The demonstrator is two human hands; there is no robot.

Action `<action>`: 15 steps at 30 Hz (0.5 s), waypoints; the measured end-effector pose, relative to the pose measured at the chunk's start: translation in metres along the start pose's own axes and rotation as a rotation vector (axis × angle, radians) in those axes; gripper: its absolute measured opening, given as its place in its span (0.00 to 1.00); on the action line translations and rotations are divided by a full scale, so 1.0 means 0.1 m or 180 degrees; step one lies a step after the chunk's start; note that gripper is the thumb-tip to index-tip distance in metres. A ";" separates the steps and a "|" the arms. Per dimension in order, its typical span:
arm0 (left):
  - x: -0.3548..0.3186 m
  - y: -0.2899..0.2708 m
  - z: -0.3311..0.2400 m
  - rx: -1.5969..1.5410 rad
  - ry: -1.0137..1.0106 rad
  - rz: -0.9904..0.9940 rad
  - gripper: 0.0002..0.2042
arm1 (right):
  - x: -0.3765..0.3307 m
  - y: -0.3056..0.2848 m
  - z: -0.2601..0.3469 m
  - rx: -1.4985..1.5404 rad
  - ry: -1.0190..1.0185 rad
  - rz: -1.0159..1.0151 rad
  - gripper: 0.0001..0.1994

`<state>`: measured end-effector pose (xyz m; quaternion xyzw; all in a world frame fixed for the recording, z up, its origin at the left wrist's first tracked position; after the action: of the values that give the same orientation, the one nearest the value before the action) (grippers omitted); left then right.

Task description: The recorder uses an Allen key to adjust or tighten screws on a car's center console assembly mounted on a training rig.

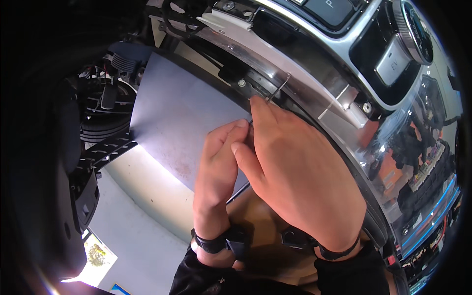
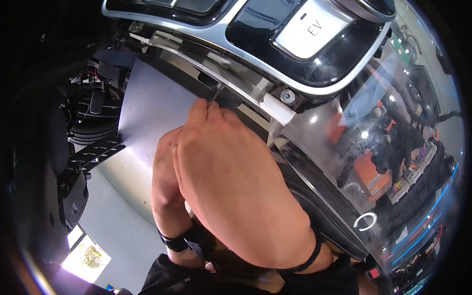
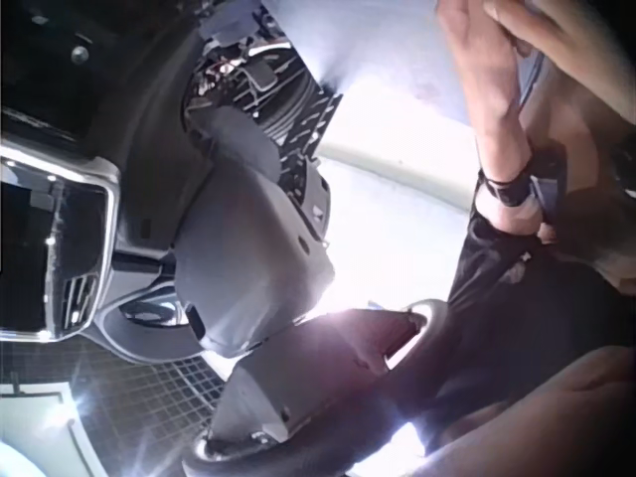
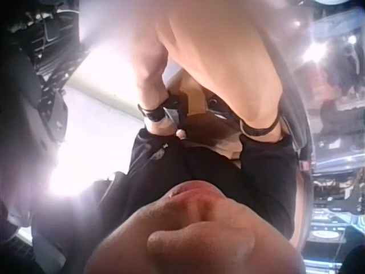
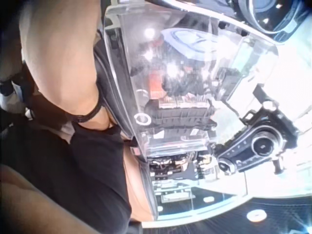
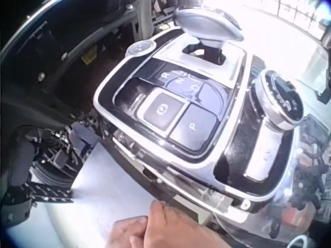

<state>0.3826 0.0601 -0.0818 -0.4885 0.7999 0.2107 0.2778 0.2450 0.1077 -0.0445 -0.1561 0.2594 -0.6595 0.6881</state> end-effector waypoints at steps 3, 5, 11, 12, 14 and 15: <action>-0.02 -0.01 -0.01 -0.0232 -0.0278 0.0061 0.16 | 0.03 0.01 0.00 0.0164 0.0122 0.0134 0.16; 0.00 -0.03 0.01 -0.0229 -0.0266 0.0076 0.15 | 0.05 0.00 0.02 0.0254 0.0167 0.0066 0.16; 0.03 -0.07 0.06 -0.0223 -0.0194 0.0135 0.14 | 0.04 -0.10 0.10 0.0439 0.0301 0.0045 0.15; 0.04 -0.06 0.06 -0.0227 -0.0177 0.0143 0.14 | 0.04 -0.10 0.11 0.0405 0.0324 0.0030 0.15; 0.04 -0.06 0.06 -0.0236 -0.0151 0.0155 0.14 | 0.06 -0.02 0.07 0.0058 0.0439 0.0077 0.14; 0.04 -0.05 0.06 -0.0248 -0.0138 0.0165 0.13 | 0.07 0.02 0.05 0.0168 0.0207 -0.0156 0.14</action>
<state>0.3874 0.0586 -0.0899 -0.4734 0.7972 0.2594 0.2703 0.2493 0.1005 -0.0425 -0.1227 0.2602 -0.6875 0.6668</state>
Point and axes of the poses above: each hand's wrist, its own x-axis towards the middle knuckle, its own y-axis out of the palm, z = x × y, the point moved 1 cm from there along x, towards the middle knuckle, and after that the axes turned 2 degrees about z, right-handed, at the moved point
